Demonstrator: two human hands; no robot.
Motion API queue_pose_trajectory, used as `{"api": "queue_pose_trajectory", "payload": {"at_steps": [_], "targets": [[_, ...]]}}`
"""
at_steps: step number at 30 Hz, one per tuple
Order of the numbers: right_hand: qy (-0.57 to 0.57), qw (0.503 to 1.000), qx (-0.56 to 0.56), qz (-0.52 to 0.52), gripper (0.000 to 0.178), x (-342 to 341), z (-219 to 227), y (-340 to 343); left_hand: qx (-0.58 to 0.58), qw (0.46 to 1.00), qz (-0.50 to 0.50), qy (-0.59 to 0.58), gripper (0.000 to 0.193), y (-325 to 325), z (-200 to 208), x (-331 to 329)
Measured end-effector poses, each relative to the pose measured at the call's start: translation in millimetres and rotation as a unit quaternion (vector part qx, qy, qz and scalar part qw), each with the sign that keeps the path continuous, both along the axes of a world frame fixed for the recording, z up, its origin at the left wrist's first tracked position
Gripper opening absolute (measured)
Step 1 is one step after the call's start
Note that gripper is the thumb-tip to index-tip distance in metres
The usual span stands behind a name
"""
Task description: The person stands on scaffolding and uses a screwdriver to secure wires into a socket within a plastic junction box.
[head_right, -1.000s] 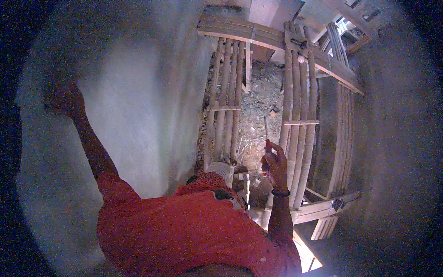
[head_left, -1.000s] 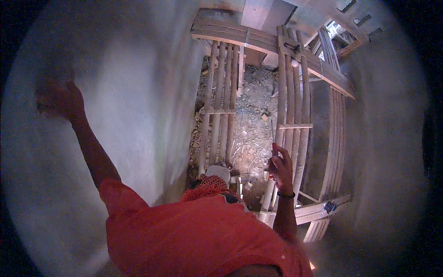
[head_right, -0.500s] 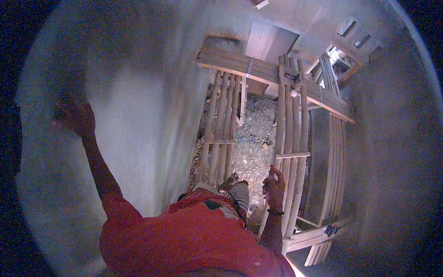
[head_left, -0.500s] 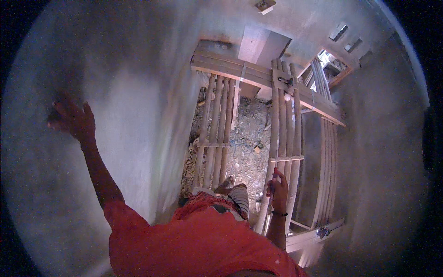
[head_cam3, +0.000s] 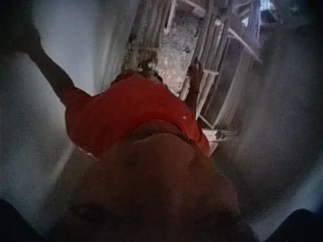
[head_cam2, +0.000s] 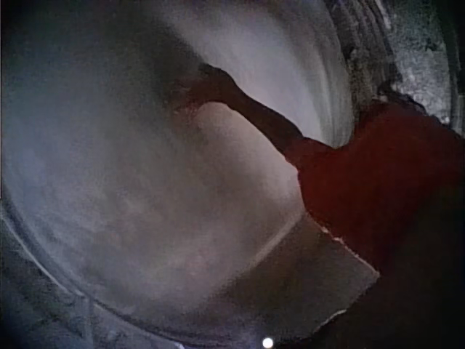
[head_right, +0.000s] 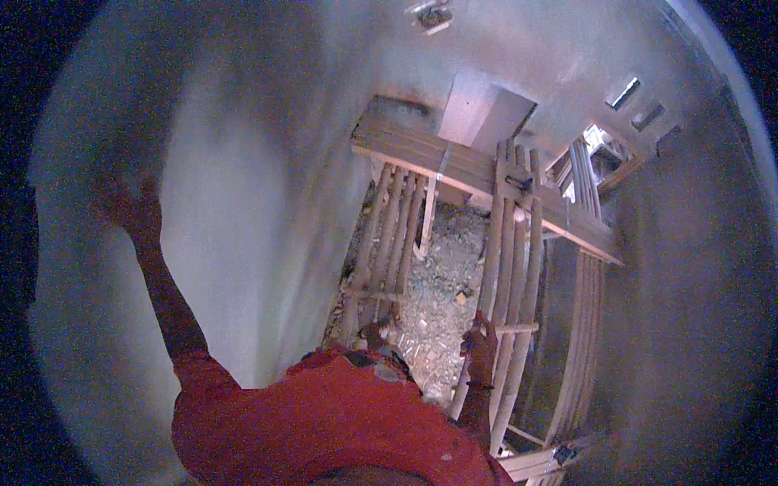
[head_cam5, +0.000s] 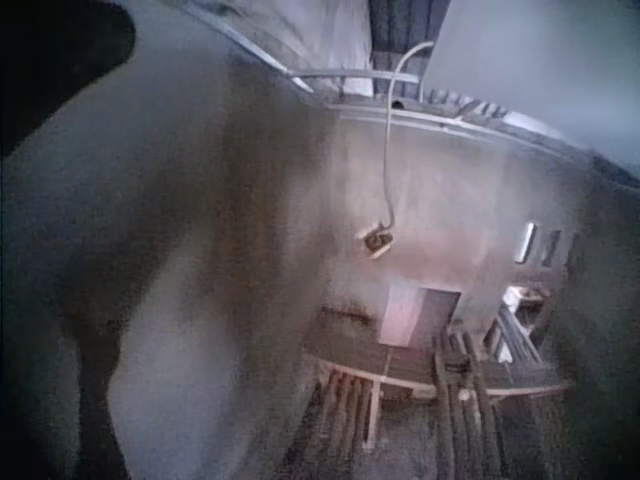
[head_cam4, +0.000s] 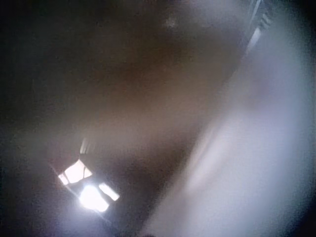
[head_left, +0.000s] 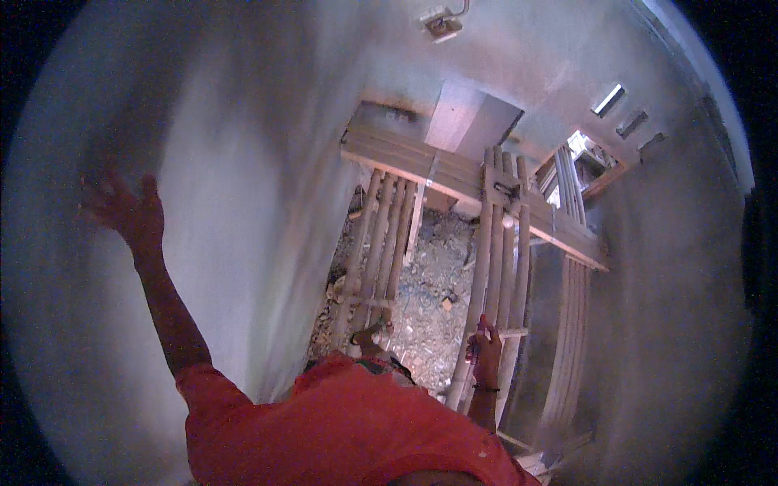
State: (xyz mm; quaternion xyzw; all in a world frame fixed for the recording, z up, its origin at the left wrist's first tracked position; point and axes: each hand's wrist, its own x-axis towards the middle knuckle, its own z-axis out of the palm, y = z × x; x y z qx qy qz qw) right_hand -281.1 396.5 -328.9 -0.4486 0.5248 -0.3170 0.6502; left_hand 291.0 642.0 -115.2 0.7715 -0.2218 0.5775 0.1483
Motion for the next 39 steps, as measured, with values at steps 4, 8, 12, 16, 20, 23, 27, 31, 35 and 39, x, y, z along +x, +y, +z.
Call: {"api": "queue_pose_trajectory", "payload": {"at_steps": [4, 8, 12, 16, 20, 23, 27, 31, 35, 39], "targets": [[-0.038, 0.999, -0.033, 0.009, 0.046, 56.1, 3.1, -59.4, 0.034, 0.994, 0.1, -0.024, 0.07, -72.1, 32.7, 45.4], [-0.064, 0.995, -0.072, 0.018, 0.047, 103.9, 5.6, -111.0, -0.022, 0.977, 0.213, -0.005, 0.07, -101.5, 19.3, 94.1], [-0.067, 0.993, -0.097, -0.022, 0.023, 162.9, 39.8, -142.7, -0.074, 0.982, 0.159, -0.074, 0.068, -111.2, 19.7, 110.7], [-0.135, 0.984, -0.107, -0.033, 0.018, 198.3, 70.6, -176.4, -0.097, 0.98, 0.162, -0.057, 0.071, -121.0, 21.1, 104.0], [-0.198, 0.964, -0.177, -0.018, 0.017, 241.3, 140.7, -209.8, -0.102, 0.977, 0.167, -0.087, 0.072, -118.7, 21.9, 114.8], [-0.228, 0.938, -0.261, -0.028, 0.027, 272.8, 205.4, -227.6, -0.07, 0.978, 0.161, -0.116, 0.072, -112.5, 14.1, 129.1], [-0.252, 0.902, -0.349, -0.031, 0.036, 326.9, 246.0, -265.8, -0.074, 0.967, 0.193, -0.148, 0.07, -120.2, 16.9, 125.2], [-0.221, 0.899, -0.377, -0.013, 0.032, 371.8, 260.2, -297.2, -0.05, 0.959, 0.244, -0.133, 0.066, -120.6, 13.9, 129.2], [-0.166, 0.907, -0.386, -0.02, 0.024, 397.1, 261.3, -330.2, -0.014, 0.935, 0.315, -0.164, 0.068, -118.8, 13.7, 133.9], [-0.172, 0.899, -0.401, 0.044, 0.02, 416.6, 269.1, -347.8, -0.017, 0.802, 0.588, 0.099, 0.07, -150.6, 31.5, 104.1]]}}
